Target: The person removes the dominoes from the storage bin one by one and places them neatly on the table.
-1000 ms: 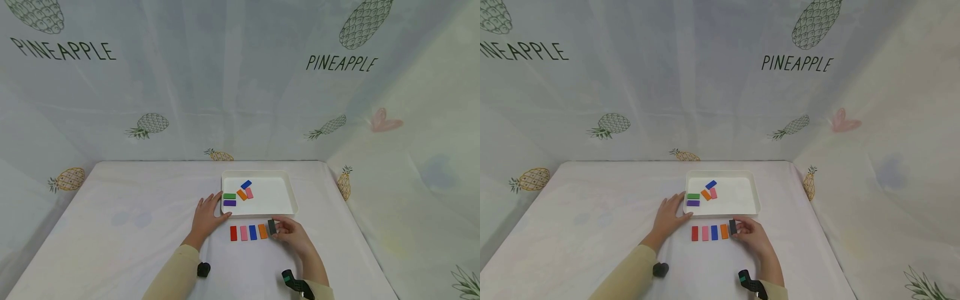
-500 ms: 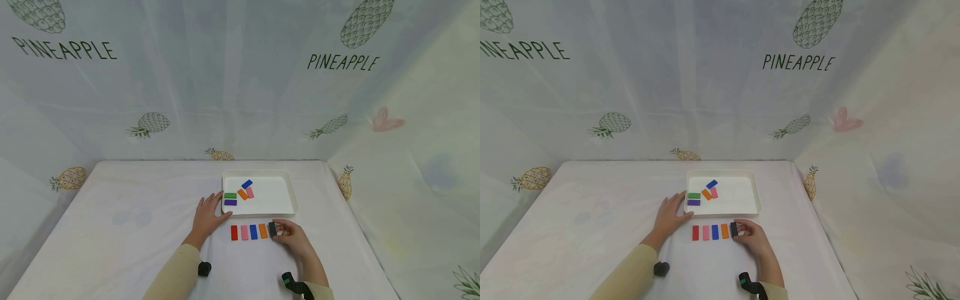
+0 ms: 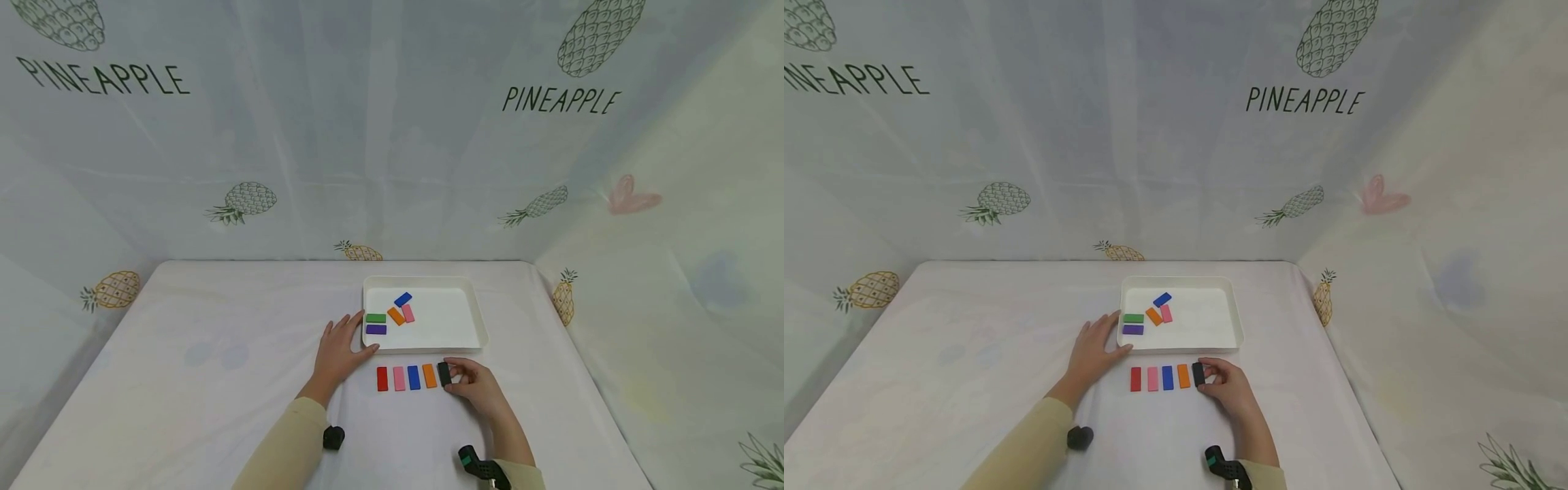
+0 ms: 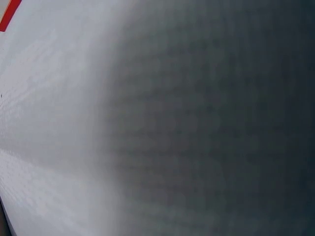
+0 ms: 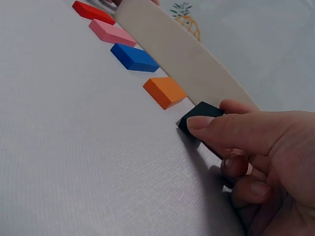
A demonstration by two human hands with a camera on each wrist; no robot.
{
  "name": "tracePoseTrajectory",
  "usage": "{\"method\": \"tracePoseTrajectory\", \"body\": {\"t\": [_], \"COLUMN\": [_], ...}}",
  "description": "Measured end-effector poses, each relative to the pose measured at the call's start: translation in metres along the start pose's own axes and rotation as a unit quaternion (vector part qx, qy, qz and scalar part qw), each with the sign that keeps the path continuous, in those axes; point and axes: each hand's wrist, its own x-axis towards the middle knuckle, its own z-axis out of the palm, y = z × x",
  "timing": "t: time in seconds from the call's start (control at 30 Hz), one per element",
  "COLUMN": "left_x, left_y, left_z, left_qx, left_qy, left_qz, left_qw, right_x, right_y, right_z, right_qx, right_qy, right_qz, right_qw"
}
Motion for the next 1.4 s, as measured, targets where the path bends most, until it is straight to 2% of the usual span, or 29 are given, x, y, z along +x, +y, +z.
{"method": "tracePoseTrajectory", "body": {"t": [0.47, 0.93, 1.2, 1.4], "left_x": [0.0, 0.003, 0.004, 0.002], "left_y": [0.001, -0.002, 0.001, -0.002], "left_z": [-0.002, -0.001, -0.004, -0.002], "left_qx": [-0.002, -0.004, -0.011, -0.003], "left_qy": [-0.001, -0.006, -0.007, -0.007], "left_qz": [0.001, 0.002, 0.004, 0.004], "left_qw": [1.0, 1.0, 0.9999, 1.0], "right_x": [0.0, 0.001, 0.001, 0.001], "right_y": [-0.003, -0.008, -0.011, -0.009], "right_z": [0.002, 0.0, -0.001, 0.001], "right_qx": [-0.025, -0.056, -0.052, -0.019], "right_qy": [0.008, -0.01, -0.01, -0.004], "right_qz": [0.004, 0.001, 0.003, 0.006], "right_qw": [1.0, 0.998, 0.999, 1.0]}}
